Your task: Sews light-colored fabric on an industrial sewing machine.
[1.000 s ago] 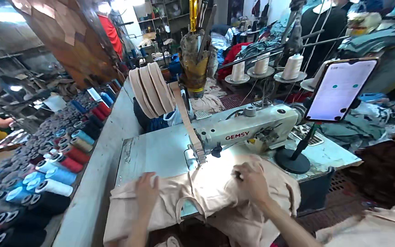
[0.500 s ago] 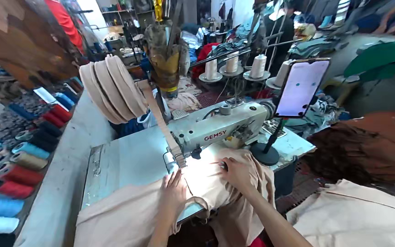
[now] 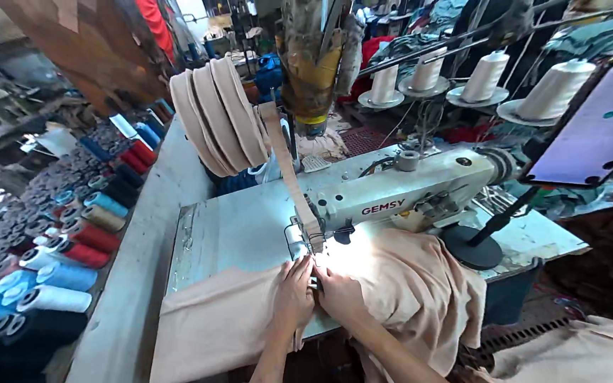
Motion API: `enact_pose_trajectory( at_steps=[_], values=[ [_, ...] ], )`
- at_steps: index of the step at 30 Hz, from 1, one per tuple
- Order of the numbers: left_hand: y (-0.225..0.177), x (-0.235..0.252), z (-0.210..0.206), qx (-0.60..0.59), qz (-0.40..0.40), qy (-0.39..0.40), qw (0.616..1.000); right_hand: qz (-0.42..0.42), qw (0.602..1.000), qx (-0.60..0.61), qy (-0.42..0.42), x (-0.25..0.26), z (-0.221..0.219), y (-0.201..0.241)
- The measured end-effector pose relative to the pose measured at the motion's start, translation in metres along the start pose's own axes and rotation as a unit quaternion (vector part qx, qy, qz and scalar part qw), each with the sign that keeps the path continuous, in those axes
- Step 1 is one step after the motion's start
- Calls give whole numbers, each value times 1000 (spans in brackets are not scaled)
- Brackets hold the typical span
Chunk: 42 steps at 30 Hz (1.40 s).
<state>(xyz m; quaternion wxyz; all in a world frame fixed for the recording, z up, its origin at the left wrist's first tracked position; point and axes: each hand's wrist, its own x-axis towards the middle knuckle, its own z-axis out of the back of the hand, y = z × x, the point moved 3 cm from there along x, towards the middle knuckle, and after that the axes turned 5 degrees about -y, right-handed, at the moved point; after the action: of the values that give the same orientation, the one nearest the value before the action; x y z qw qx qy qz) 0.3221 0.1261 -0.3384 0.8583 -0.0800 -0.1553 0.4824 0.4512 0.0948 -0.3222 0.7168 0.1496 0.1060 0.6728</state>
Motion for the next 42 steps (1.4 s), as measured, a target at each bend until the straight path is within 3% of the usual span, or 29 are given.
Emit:
enact_pose_trajectory(
  at_steps=[8, 15, 19, 24, 26, 28, 30, 33, 36, 39, 42],
  values=[
    [8, 18, 1, -13, 6, 14, 1000, -4, 996, -44, 72, 18, 3, 4],
    [5, 22, 0, 20, 18, 42, 999, 12, 999, -41, 19, 13, 3, -2],
    [15, 43, -3, 11, 13, -13, 1000, 34, 999, -30, -16, 2, 2, -9],
    [27, 66, 2, -21, 11, -8, 1000, 43, 999, 5, 22, 0, 6, -14],
    [23, 65, 14, -27, 53, -12, 998, 41, 998, 16, 35, 4, 9, -14],
    [13, 57, 27, -85, 101, -104, 986, 42, 997, 31, 52, 7, 14, -16],
    [1, 44, 36, -225, 148, -191, 944, 22, 992, 87, 92, 12, 21, -22],
    [-6, 17, 27, -388, 196, -125, 892, -30, 962, 267, 58, 15, 19, -51],
    [4, -9, 15, -354, 173, -50, 918, -61, 912, 403, -36, 9, 9, -75],
    [2, -16, 17, -312, 133, -55, 939, -36, 911, 408, -57, -2, 4, -79],
    [-14, -11, 18, -282, 142, -23, 949, -15, 923, 382, -37, -6, 7, -77]
  ],
)
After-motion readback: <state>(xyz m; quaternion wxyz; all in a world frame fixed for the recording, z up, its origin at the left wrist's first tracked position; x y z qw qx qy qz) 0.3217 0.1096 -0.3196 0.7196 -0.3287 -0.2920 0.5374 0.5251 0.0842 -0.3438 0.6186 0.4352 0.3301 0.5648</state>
